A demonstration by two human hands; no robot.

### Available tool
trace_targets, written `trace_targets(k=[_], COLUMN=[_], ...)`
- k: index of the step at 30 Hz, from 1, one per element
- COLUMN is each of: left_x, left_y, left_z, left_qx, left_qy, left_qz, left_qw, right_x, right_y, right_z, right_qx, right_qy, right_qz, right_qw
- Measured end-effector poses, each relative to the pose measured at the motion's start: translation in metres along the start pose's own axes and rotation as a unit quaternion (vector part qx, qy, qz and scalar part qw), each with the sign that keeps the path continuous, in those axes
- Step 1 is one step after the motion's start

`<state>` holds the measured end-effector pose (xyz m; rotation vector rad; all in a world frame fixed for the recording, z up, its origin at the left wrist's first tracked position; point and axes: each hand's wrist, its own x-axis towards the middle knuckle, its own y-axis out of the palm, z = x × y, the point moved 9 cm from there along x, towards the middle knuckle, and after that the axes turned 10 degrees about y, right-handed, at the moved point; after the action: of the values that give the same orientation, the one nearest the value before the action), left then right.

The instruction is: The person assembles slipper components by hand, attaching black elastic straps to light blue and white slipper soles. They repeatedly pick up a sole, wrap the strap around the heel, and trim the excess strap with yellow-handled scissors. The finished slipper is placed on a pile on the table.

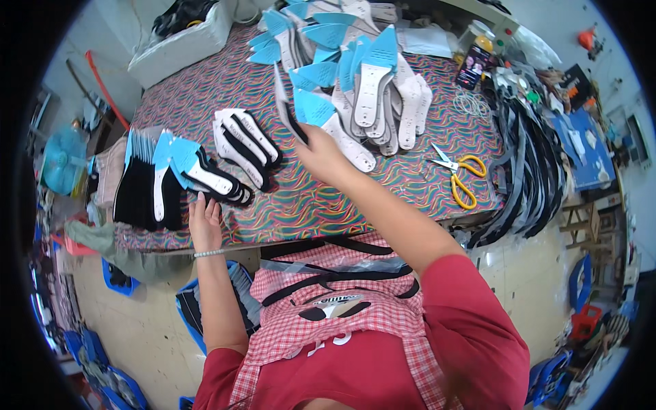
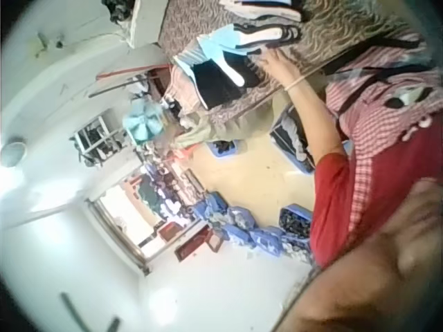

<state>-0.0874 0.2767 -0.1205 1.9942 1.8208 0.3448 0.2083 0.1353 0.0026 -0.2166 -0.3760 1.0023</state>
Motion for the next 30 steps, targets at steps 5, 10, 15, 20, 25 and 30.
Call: trace_targets(k=[5, 10, 15, 20, 25, 30], left_x=[0.033, 0.026, 0.022, 0.000, -0.049, -0.019], left_y=[0.019, 0.035, 0.061, 0.079, 0.101, 0.103], left_z=[0.012, 0.001, -0.001, -0.014, -0.041, 0.003], left_qx=[-0.007, 0.058, 0.124, 0.209, 0.443, 0.323], left_qy=[-0.023, -0.022, 0.049, 0.076, 0.177, 0.013], left_qz=[0.032, 0.017, 0.074, 0.102, 0.192, 0.316], left_qw=[0.999, 0.998, 0.988, 0.970, 0.858, 0.892], right_x=[0.100, 0.080, 0.055, 0.014, -0.040, -0.061], right_y=[0.102, 0.136, 0.130, 0.125, 0.076, 0.076], right_z=[-0.104, -0.091, -0.108, -0.071, -0.034, -0.076], right_qx=[-0.003, -0.010, 0.216, 0.464, 0.241, 0.341], right_qy=[0.309, 0.316, 0.375, 0.406, 0.305, 0.358], right_qz=[0.091, 0.176, 0.085, 0.197, 0.148, 0.015], right_qw=[0.947, 0.932, 0.897, 0.762, 0.909, 0.869])
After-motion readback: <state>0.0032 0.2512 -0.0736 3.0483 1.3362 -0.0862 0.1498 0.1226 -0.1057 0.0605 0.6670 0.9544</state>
